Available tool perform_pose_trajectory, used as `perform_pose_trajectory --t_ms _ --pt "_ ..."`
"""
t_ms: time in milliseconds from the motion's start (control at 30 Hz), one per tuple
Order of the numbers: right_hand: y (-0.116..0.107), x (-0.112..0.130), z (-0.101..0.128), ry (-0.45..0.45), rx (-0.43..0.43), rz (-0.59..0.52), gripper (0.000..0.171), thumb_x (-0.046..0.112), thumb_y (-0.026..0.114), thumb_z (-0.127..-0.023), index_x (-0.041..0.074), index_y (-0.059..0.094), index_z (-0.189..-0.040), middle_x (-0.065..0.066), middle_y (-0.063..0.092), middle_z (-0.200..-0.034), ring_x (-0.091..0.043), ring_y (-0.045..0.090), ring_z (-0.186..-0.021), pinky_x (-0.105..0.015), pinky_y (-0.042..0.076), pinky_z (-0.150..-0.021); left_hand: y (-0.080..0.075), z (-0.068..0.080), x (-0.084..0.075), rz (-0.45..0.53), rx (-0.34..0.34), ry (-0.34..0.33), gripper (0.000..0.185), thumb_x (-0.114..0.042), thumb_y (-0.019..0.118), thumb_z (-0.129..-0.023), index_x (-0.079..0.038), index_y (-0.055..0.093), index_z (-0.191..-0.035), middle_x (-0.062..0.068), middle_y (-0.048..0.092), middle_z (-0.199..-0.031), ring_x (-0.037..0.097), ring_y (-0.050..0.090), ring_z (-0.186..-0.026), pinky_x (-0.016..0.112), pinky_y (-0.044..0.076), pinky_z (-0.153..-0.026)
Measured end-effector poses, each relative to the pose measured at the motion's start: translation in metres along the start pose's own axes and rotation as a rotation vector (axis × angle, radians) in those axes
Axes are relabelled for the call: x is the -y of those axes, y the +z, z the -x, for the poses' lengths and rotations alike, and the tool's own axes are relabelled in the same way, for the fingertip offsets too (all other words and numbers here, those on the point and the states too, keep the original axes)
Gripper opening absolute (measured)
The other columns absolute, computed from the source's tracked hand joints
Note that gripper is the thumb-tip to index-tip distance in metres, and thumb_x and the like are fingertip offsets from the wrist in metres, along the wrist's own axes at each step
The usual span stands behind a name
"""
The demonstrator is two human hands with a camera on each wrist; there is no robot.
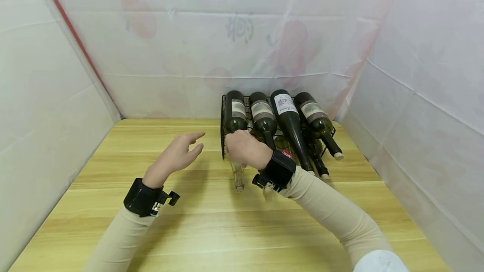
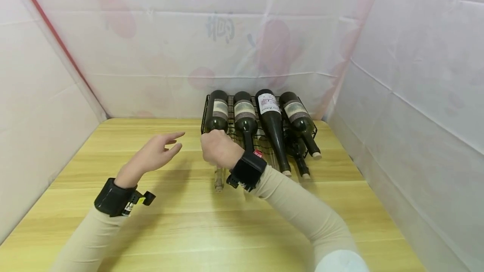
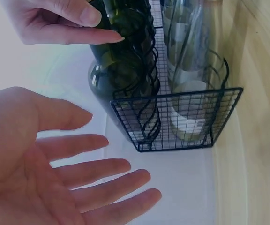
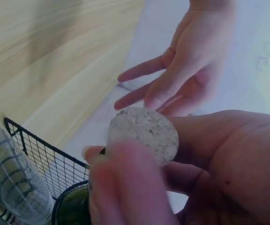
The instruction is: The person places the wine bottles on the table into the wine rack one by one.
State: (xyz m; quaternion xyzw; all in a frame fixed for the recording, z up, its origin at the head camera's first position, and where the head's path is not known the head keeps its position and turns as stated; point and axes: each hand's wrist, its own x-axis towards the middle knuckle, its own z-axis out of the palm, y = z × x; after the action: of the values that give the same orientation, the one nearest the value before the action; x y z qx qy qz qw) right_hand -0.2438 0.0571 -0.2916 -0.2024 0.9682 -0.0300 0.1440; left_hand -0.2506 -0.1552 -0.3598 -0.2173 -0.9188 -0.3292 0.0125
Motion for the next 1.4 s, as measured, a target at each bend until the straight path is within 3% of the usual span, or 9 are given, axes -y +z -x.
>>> perform_pose_trajectory --t_ms 167,300,433,567,733,900,1133,1400 --pt "0.000 -0.001 0.001 0.010 -0.018 0.021 0.015 0.020 0.061 -0.104 0.012 0.069 -0.094 -0.004 0.066 -0.080 -0.017 0.065 -0.055 -0.025 0.049 -0.048 0.002 0.004 0.002 -0.074 0.073 0.029 0.052 -0.018 0.053 -0.107 -0.001 0.043 -0.155 0.024 0.049 -0.156 0.043 0.056 -0.135 0.059 0.045 -0.115" --pt "-0.001 -0.002 0.000 0.014 -0.022 0.047 0.018 0.022 0.059 -0.105 0.011 0.069 -0.096 -0.005 0.064 -0.079 -0.018 0.060 -0.060 -0.026 0.041 -0.050 0.001 0.009 0.003 -0.123 0.151 0.084 0.052 -0.019 0.055 -0.106 -0.005 0.045 -0.155 0.025 0.046 -0.158 0.044 0.048 -0.143 0.060 0.042 -0.117" --pt "-0.001 -0.002 -0.002 0.011 -0.017 0.053 0.018 0.020 0.058 -0.105 0.012 0.071 -0.096 -0.004 0.066 -0.083 -0.017 0.062 -0.066 -0.026 0.043 -0.053 0.001 0.018 0.003 -0.156 0.255 0.139 0.050 -0.022 0.056 -0.106 -0.012 0.049 -0.154 0.026 0.042 -0.160 0.047 0.044 -0.146 0.062 0.039 -0.119" --pt "-0.002 -0.003 -0.006 -0.006 -0.010 0.049 0.018 0.015 0.060 -0.103 0.012 0.072 -0.090 -0.004 0.069 -0.082 -0.015 0.063 -0.060 -0.024 0.047 -0.052 0.002 0.025 0.005 -0.170 0.325 0.170 0.047 -0.024 0.056 -0.107 -0.015 0.052 -0.152 0.026 0.043 -0.159 0.046 0.044 -0.146 0.062 0.039 -0.118" --pt "-0.002 -0.004 -0.010 -0.008 -0.030 0.036 0.023 0.017 0.058 -0.105 0.011 0.069 -0.086 -0.006 0.066 -0.075 -0.014 0.059 -0.047 -0.023 0.048 -0.048 0.002 0.027 0.008 -0.177 0.307 0.191 0.044 -0.022 0.056 -0.106 -0.011 0.056 -0.149 0.028 0.048 -0.155 0.047 0.047 -0.144 0.061 0.041 -0.117" --pt "-0.001 -0.004 -0.011 -0.022 -0.069 0.077 0.026 0.023 0.060 -0.105 0.012 0.069 -0.083 -0.005 0.066 -0.073 -0.012 0.058 -0.046 -0.025 0.053 -0.054 0.002 0.027 0.011 -0.185 0.314 0.167 0.043 -0.021 0.055 -0.107 -0.012 0.056 -0.149 0.027 0.048 -0.155 0.046 0.047 -0.144 0.061 0.041 -0.117" --pt "0.001 -0.004 -0.012 -0.023 -0.123 0.135 0.019 0.024 0.066 -0.101 0.009 0.070 -0.090 -0.007 0.070 -0.084 -0.019 0.067 -0.066 -0.030 0.058 -0.065 0.003 0.027 0.012 -0.183 0.319 0.167 0.043 -0.020 0.055 -0.107 -0.012 0.056 -0.149 0.027 0.048 -0.155 0.046 0.048 -0.143 0.061 0.042 -0.117" --pt "0.004 0.000 -0.013 -0.009 -0.181 0.141 0.015 0.016 0.067 -0.098 0.008 0.072 -0.087 -0.008 0.072 -0.085 -0.025 0.073 -0.076 -0.029 0.057 -0.056 0.003 0.029 0.015 -0.172 0.319 0.161 0.043 -0.021 0.054 -0.107 -0.013 0.056 -0.150 0.026 0.048 -0.156 0.046 0.048 -0.143 0.061 0.043 -0.116"
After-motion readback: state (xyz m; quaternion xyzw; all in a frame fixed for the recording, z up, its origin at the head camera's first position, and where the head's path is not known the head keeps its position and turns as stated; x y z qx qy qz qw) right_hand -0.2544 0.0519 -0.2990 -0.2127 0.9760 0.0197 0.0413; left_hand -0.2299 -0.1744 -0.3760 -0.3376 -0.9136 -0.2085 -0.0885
